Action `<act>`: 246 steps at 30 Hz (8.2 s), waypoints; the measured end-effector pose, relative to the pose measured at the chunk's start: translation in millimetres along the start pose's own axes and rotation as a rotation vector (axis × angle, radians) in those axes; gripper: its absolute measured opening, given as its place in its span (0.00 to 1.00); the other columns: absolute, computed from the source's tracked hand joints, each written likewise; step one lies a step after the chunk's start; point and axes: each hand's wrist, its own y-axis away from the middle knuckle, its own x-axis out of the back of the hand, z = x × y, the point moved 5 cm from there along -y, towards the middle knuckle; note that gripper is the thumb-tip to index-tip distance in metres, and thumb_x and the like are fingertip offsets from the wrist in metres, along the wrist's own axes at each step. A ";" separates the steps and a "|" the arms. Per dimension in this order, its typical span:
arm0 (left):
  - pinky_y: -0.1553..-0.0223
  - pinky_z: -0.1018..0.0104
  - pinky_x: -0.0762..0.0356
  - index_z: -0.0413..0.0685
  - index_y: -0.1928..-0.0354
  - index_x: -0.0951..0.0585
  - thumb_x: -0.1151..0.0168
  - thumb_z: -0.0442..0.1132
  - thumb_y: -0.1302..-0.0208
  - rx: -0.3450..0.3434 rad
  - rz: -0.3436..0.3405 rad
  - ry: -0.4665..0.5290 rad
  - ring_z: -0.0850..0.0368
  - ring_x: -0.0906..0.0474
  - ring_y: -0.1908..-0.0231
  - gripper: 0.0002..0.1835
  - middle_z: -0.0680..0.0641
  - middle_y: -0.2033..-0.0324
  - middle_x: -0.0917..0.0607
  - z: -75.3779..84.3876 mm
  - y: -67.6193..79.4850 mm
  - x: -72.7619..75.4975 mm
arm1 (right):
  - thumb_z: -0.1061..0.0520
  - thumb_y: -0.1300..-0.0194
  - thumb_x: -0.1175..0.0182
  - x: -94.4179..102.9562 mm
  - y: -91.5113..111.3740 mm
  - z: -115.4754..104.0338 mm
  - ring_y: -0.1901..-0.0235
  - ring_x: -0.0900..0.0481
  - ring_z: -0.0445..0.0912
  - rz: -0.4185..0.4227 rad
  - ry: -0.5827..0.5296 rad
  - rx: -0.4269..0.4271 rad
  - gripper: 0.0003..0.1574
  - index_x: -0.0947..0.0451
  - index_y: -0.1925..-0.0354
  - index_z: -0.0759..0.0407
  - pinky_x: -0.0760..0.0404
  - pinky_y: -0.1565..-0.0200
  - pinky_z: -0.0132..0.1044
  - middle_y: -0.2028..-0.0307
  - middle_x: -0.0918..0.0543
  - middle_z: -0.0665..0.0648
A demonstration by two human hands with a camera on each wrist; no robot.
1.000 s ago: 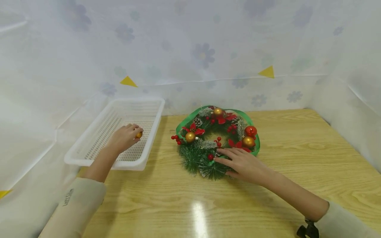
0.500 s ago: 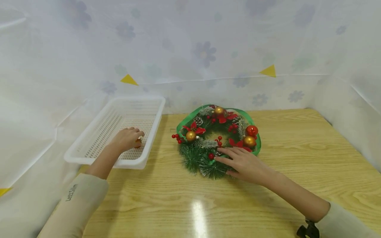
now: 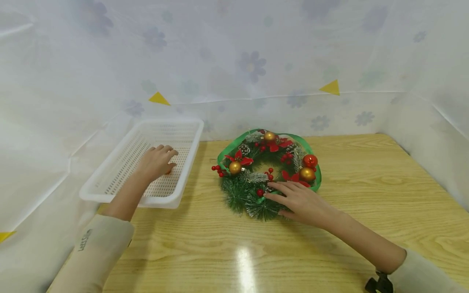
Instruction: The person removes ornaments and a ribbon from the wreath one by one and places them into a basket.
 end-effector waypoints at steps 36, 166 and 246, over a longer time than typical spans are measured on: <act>0.55 0.60 0.25 0.46 0.52 0.21 0.41 0.53 0.39 -0.227 0.256 -0.015 0.50 0.24 0.54 0.21 0.46 0.53 0.21 137.1 -72.9 27.3 | 0.50 0.53 0.28 0.3 -0.3 -0.3 0.49 0.28 0.58 -0.030 0.007 -0.014 0.40 0.28 0.41 0.54 0.26 0.53 0.52 0.41 0.32 0.63; 0.61 0.52 0.25 0.39 0.60 0.21 0.28 0.38 0.53 0.045 0.161 -0.012 0.43 0.24 0.61 0.18 0.40 0.63 0.19 8.5 17.0 12.0 | 0.49 0.53 0.28 -3.0 6.5 6.2 0.49 0.28 0.58 -0.029 0.003 -0.035 0.39 0.28 0.42 0.54 0.26 0.53 0.53 0.41 0.32 0.63; 0.51 0.57 0.29 0.44 0.51 0.20 0.36 0.47 0.42 0.004 0.252 -0.001 0.48 0.27 0.51 0.20 0.44 0.53 0.21 83.4 -96.4 69.4 | 0.51 0.56 0.27 -2.9 7.6 4.8 0.49 0.29 0.58 0.008 -0.014 -0.032 0.40 0.27 0.43 0.55 0.26 0.53 0.53 0.41 0.32 0.63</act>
